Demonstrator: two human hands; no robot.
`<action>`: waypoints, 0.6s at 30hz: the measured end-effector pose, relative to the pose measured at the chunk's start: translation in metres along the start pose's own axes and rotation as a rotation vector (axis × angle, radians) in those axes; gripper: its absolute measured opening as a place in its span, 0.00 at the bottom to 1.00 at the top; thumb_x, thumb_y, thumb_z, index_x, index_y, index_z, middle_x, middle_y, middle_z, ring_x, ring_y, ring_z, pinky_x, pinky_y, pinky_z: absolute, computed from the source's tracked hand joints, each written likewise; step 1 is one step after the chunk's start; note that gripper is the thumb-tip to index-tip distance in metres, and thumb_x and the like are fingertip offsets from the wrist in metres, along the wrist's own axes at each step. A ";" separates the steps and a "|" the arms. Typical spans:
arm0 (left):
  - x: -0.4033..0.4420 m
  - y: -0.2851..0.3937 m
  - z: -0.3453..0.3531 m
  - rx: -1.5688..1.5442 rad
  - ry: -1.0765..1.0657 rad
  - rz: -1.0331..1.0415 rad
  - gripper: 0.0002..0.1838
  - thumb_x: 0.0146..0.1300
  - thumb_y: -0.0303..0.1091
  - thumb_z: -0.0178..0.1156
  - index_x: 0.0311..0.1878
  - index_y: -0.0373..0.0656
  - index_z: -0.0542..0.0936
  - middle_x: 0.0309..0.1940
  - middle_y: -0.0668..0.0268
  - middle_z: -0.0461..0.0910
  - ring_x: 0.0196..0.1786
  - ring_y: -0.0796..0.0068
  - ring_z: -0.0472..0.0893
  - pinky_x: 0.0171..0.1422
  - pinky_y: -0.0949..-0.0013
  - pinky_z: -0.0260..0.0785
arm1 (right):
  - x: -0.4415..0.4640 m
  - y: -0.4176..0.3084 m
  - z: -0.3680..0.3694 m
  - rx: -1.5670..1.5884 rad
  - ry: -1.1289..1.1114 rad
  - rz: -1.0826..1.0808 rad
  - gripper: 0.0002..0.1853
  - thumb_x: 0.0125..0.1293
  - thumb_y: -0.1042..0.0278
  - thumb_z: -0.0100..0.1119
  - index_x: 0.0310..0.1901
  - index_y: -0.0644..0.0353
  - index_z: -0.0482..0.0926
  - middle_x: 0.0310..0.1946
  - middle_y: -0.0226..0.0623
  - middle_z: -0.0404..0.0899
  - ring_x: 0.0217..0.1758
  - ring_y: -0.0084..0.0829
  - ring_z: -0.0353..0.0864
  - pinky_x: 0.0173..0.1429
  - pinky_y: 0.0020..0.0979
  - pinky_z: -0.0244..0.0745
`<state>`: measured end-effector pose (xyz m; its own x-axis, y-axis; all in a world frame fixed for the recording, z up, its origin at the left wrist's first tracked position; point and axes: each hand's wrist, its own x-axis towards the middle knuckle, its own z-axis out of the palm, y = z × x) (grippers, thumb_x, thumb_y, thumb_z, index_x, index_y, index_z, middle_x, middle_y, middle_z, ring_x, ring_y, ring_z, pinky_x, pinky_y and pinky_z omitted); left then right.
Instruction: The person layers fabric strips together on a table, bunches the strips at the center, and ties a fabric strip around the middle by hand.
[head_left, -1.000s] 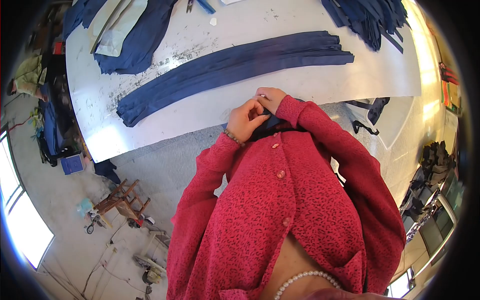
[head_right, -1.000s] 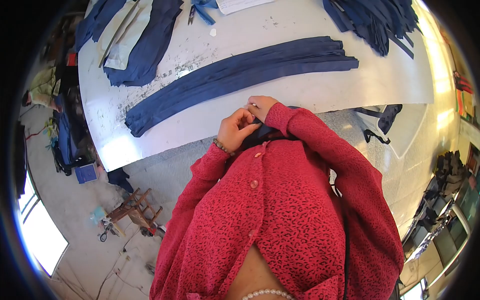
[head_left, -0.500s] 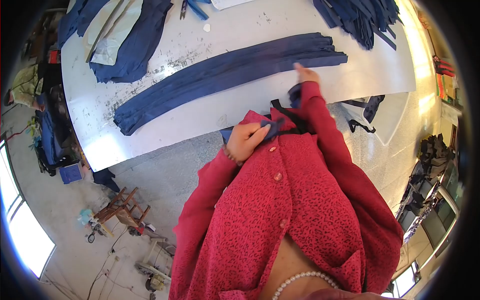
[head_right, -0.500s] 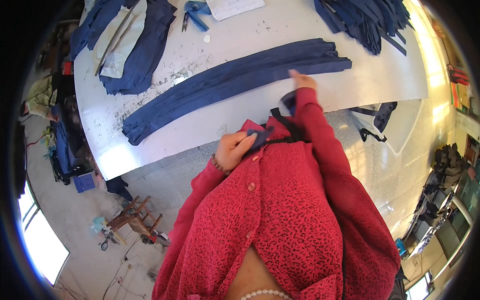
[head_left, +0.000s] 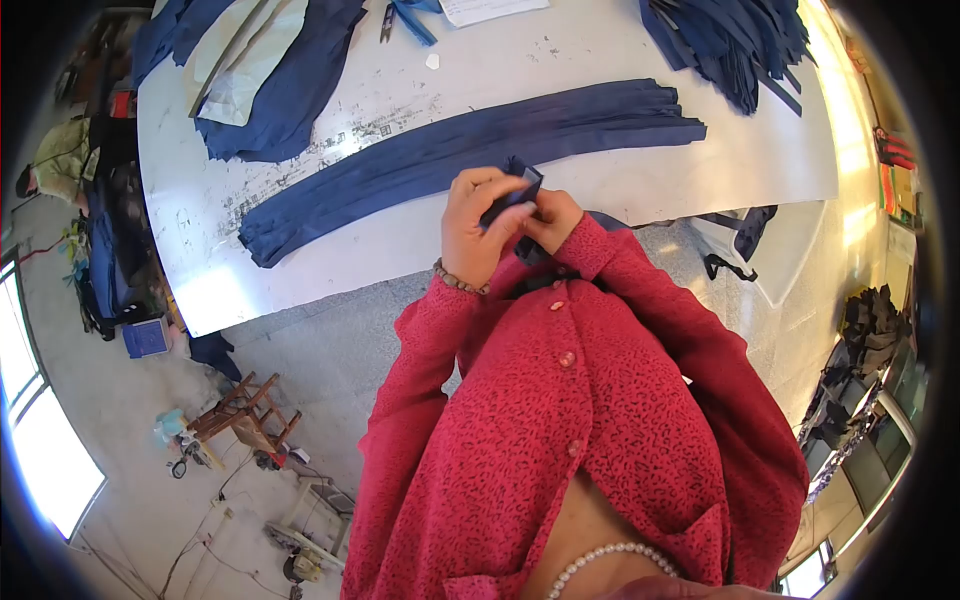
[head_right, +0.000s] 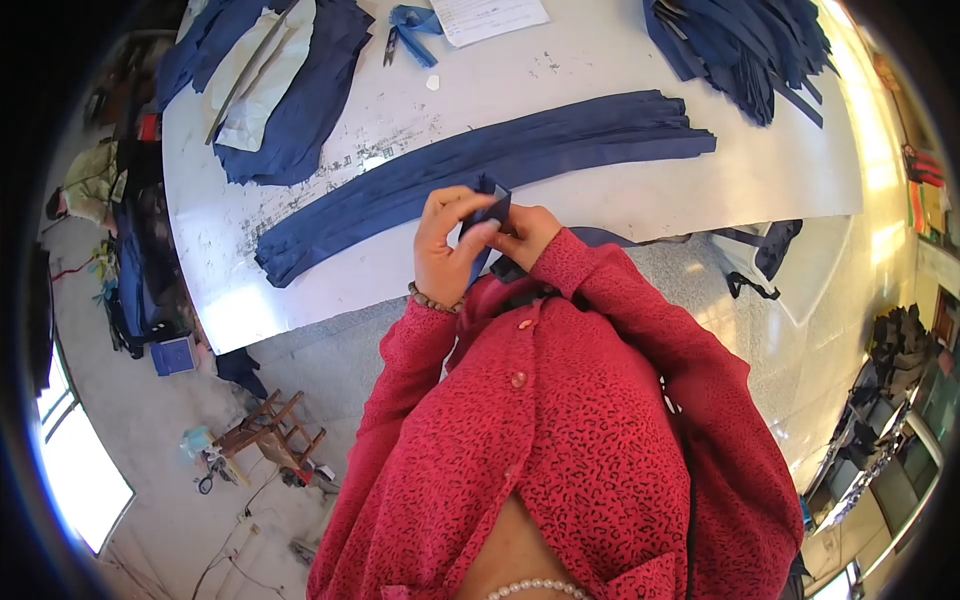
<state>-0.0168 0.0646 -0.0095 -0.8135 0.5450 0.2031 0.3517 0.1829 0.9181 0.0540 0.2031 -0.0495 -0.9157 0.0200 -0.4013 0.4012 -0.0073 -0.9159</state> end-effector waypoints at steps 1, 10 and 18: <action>-0.002 -0.004 0.000 0.008 0.005 0.002 0.08 0.55 0.27 0.63 0.39 0.38 0.80 0.39 0.65 0.77 0.38 0.77 0.75 0.46 0.74 0.66 | 0.004 -0.003 -0.004 0.001 -0.007 -0.007 0.19 0.56 0.64 0.66 0.46 0.65 0.75 0.35 0.36 0.82 0.35 0.23 0.79 0.40 0.27 0.74; -0.109 -0.121 -0.100 -0.011 -0.685 -0.911 0.16 0.53 0.43 0.67 0.35 0.39 0.83 0.21 0.67 0.79 0.27 0.80 0.76 0.34 0.73 0.68 | 0.038 0.086 -0.239 0.282 1.042 -0.051 0.21 0.51 0.61 0.72 0.43 0.63 0.76 0.24 0.26 0.73 0.24 0.17 0.68 0.30 0.20 0.62; -0.153 -0.189 -0.286 0.808 -0.517 -0.685 0.21 0.48 0.52 0.66 0.25 0.40 0.79 0.20 0.54 0.76 0.24 0.62 0.77 0.30 0.62 0.64 | 0.009 0.182 -0.341 0.409 1.229 0.416 0.26 0.61 0.50 0.60 0.51 0.64 0.76 0.43 0.41 0.80 0.42 0.36 0.80 0.47 0.33 0.74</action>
<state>-0.0915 -0.2874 -0.1169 -0.7274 0.3644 -0.5815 0.2568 0.9303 0.2618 0.1263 0.5432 -0.2193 -0.0336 0.8123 -0.5823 0.4087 -0.5205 -0.7497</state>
